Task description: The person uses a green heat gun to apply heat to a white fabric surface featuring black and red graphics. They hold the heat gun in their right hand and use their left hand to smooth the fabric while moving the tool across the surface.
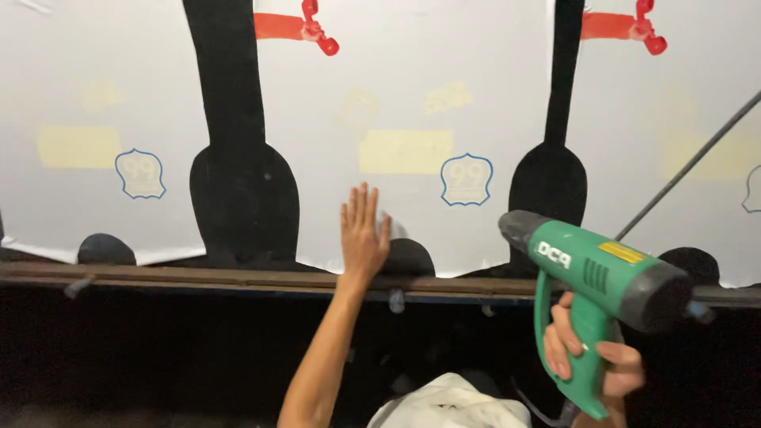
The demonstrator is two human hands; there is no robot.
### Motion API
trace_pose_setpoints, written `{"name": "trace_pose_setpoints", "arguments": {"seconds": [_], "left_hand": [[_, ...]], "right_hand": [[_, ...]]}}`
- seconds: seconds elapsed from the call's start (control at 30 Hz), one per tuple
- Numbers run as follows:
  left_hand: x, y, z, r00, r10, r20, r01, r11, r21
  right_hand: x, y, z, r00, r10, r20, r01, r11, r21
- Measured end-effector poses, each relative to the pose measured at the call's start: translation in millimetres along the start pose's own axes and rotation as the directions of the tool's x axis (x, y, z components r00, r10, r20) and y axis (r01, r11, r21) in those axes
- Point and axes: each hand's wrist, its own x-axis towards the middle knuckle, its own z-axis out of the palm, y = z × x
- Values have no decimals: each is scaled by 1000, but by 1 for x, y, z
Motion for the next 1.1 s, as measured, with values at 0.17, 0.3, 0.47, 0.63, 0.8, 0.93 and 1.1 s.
{"name": "trace_pose_setpoints", "arguments": {"seconds": [0.17,0.3,0.47,0.63,0.8,0.93,1.1], "left_hand": [[45,-70,7,1000,-2,-30,7,985,173],[60,-85,3,995,48,-90,-24,969,247],[60,-85,2,990,69,-124,-37,970,239],[63,-85,4,989,60,-135,-29,975,221],[63,-88,7,993,45,-106,-17,969,248],[64,-87,5,994,45,-102,-17,965,260],[63,-88,5,995,47,-91,-22,967,255]], "right_hand": [[31,34,-2,999,11,-45,-13,999,-50],[60,48,-1,998,27,-57,-30,999,-36],[82,48,-10,996,43,-80,-47,998,-40],[106,39,-14,995,52,-83,-56,997,-45],[124,37,-19,998,39,-57,-41,999,-23],[133,39,-15,998,47,-36,-48,999,-10],[132,50,-2,996,53,-77,-56,997,-45]]}}
